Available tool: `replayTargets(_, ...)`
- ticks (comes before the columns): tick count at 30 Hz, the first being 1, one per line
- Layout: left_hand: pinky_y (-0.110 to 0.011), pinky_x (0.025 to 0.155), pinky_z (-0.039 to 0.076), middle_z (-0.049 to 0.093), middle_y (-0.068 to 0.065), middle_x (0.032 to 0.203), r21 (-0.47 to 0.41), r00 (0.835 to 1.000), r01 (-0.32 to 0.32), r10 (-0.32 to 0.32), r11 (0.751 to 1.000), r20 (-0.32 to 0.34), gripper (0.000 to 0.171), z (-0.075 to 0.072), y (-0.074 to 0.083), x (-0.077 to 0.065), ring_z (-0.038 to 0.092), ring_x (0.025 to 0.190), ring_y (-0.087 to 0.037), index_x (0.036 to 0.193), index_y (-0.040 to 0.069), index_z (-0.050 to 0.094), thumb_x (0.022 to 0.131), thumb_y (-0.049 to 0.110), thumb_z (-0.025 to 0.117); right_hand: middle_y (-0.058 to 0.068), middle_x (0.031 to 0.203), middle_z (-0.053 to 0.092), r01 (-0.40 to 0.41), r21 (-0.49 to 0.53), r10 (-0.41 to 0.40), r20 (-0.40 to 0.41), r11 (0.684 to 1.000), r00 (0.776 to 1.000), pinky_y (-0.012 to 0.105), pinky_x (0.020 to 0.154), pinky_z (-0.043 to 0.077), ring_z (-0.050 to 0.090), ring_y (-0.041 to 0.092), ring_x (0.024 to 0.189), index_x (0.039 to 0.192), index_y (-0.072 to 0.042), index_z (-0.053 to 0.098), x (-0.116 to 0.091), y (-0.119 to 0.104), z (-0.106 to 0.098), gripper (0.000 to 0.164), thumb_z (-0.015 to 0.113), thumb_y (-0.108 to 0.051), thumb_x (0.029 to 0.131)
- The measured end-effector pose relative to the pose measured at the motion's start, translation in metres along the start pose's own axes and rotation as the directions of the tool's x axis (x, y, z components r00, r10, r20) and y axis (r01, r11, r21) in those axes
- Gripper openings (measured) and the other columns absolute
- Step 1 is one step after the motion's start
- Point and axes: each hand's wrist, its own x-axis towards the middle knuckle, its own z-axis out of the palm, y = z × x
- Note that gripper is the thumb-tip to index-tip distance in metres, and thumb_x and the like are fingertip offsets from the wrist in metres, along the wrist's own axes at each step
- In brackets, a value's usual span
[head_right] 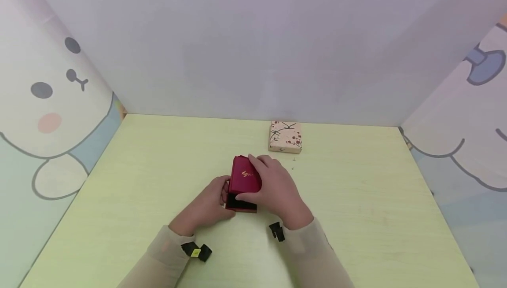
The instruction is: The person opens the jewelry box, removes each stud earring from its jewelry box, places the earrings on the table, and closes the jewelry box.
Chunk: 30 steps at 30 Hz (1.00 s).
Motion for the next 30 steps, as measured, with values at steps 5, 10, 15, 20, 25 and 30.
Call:
replayTargets(5,-0.037,0.092,0.054,0.053,-0.004,0.127,-0.024,1.000,-0.007,0.007,1.000,0.004,0.089,0.001,0.000,0.001,0.056,0.104,-0.018,0.149,0.010,0.040,0.076,0.015,0.090,0.004,0.138,0.055,0.011,-0.006,-0.011,-0.010,1.000,1.000,0.043,0.090,0.055,0.054,0.023,0.118,0.154,-0.017,0.049,-0.006,0.001,0.004,0.100,0.093,-0.051,0.072)
replayTargets(10,-0.038,0.092,0.054,0.053,-0.005,0.126,-0.033,1.000,-0.014,0.014,0.999,0.004,0.088,0.002,0.001,0.002,0.056,0.103,-0.019,0.149,0.008,0.040,0.077,0.014,0.090,0.004,0.137,0.056,0.036,-0.014,-0.037,-0.018,0.999,0.999,0.044,0.091,0.055,0.055,0.023,0.118,0.153,-0.016,0.051,-0.009,0.001,0.004,0.099,0.094,-0.050,0.070)
replayTargets(15,-0.040,0.094,0.054,0.052,-0.005,0.132,-0.028,1.000,-0.008,0.008,1.000,0.003,0.089,0.001,0.001,0.000,0.056,0.109,-0.021,0.149,0.009,0.040,0.077,0.015,0.091,0.004,0.135,0.057,0.042,-0.044,-0.043,-0.002,0.998,0.999,0.043,0.090,0.054,0.056,0.023,0.116,0.150,-0.015,0.053,-0.011,0.002,0.006,0.098,0.095,-0.049,0.068)
replayTargets(20,-0.042,0.094,0.055,0.051,-0.005,0.134,-0.032,1.000,0.004,-0.004,0.999,-0.010,0.090,0.000,-0.002,-0.001,0.055,0.113,-0.023,0.150,0.010,0.039,0.076,0.016,0.092,0.002,0.131,0.058,0.042,-0.062,-0.039,0.046,0.997,0.998,0.041,0.090,0.053,0.056,0.022,0.113,0.148,-0.015,0.055,-0.010,0.000,0.012,0.097,0.095,-0.050,0.067)
replayTargets(25,-0.041,0.095,0.054,0.051,-0.005,0.136,-0.032,1.000,-0.026,0.026,0.999,-0.018,0.089,0.001,-0.005,0.000,0.053,0.117,-0.024,0.149,0.009,0.040,0.077,0.017,0.091,0.000,0.128,0.059,0.046,-0.089,-0.039,0.086,0.995,0.996,0.039,0.090,0.052,0.056,0.020,0.112,0.146,-0.015,0.056,-0.009,0.003,0.022,0.094,0.095,-0.050,0.067)
replayTargets(30,-0.041,0.095,0.054,0.050,-0.006,0.137,-0.029,0.999,-0.048,0.047,0.998,-0.020,0.087,0.002,-0.004,0.001,0.052,0.121,-0.025,0.147,0.009,0.041,0.076,0.018,0.091,-0.002,0.124,0.059,0.039,-0.096,-0.028,0.111,0.995,0.993,0.038,0.090,0.052,0.057,0.018,0.109,0.145,-0.016,0.057,-0.008,0.006,0.028,0.094,0.095,-0.051,0.067)
